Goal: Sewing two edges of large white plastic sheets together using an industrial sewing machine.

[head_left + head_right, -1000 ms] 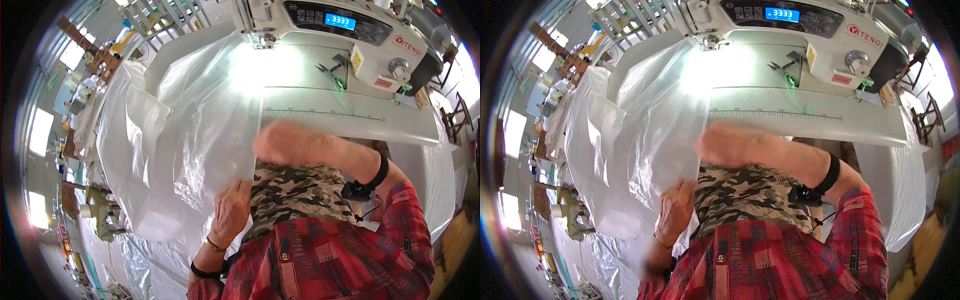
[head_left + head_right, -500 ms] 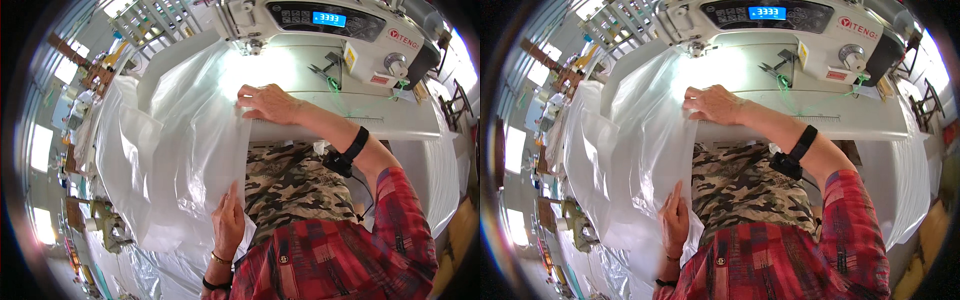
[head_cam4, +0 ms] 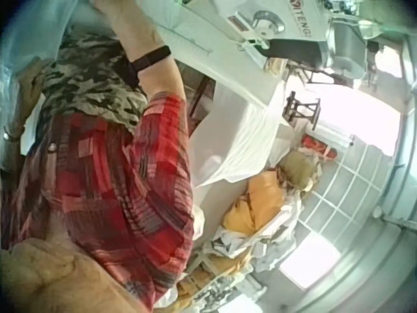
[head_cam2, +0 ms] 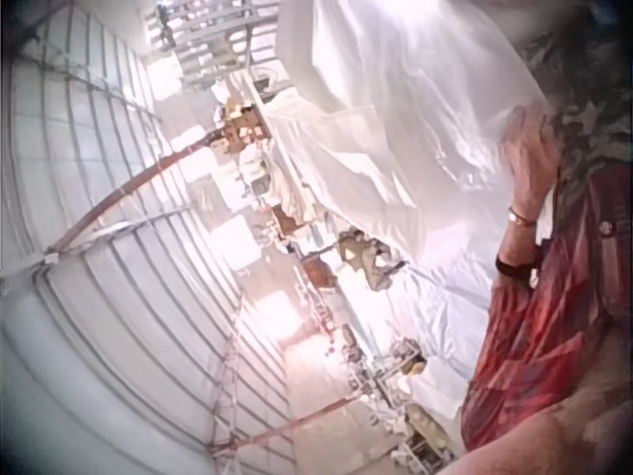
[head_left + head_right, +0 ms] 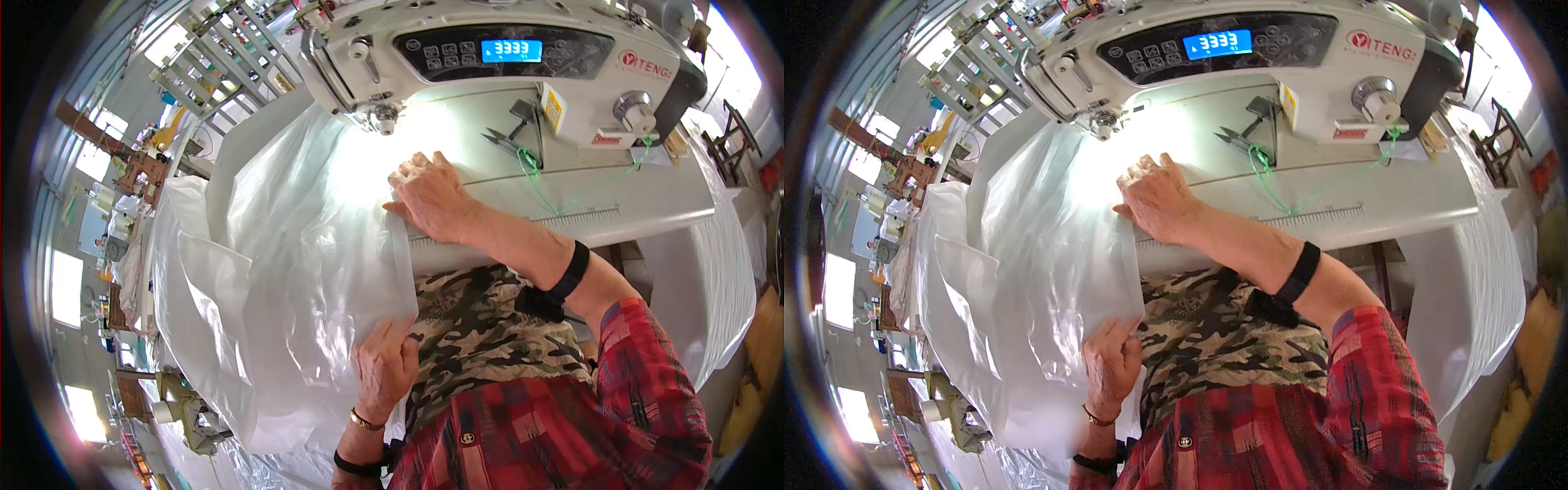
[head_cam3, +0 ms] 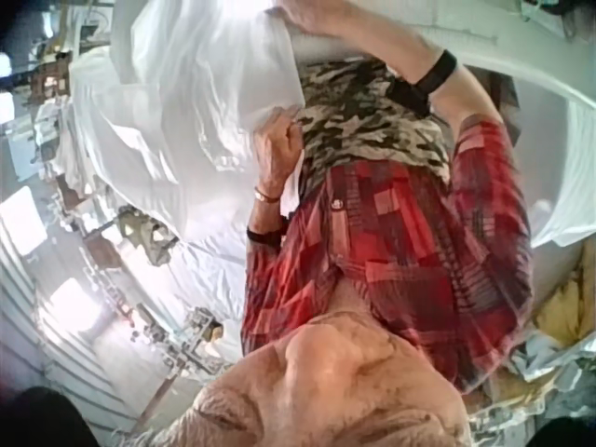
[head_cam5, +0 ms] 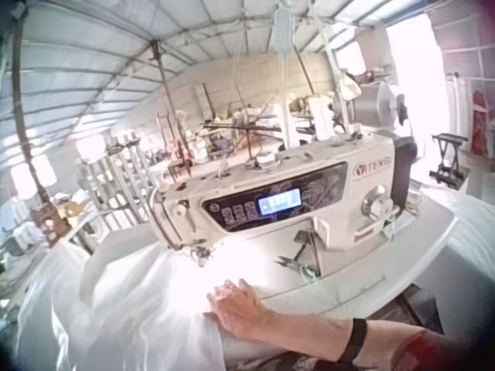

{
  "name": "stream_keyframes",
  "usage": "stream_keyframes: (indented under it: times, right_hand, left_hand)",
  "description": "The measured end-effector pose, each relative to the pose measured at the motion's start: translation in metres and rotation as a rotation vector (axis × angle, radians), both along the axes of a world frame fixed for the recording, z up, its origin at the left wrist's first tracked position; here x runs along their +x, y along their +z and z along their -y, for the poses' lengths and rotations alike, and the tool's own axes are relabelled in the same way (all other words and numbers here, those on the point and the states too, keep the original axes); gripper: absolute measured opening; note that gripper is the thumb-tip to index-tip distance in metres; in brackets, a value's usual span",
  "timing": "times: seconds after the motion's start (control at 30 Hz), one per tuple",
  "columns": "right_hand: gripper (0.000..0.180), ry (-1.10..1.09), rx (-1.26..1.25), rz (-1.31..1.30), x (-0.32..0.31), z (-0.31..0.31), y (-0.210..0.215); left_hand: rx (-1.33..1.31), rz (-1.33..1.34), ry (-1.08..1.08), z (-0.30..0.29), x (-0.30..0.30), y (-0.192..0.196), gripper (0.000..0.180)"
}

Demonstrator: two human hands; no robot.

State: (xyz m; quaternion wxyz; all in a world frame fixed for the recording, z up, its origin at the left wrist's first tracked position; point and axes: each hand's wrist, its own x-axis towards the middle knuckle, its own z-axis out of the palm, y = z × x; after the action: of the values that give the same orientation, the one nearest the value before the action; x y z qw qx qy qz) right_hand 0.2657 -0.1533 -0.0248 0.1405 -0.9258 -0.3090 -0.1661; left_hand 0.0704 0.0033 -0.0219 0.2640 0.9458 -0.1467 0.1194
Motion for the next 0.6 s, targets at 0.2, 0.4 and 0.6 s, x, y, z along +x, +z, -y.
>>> stream_keyframes:
  times: [0.2,0.4,0.6]
  right_hand:
    - [0.028,0.02,0.063,-0.001,-0.001,0.0,-0.001]
    - [0.032,0.01,0.051,-0.08,0.002,0.0,-0.005]
    - [0.027,-0.008,-0.07,-0.068,0.006,0.0,-0.001]
  left_hand:
    - [0.025,0.051,0.005,-0.001,0.049,0.014,0.027]
    - [0.168,0.028,0.018,0.002,0.103,0.018,0.023]
    - [0.229,0.062,0.06,0.009,0.158,0.016,0.021]
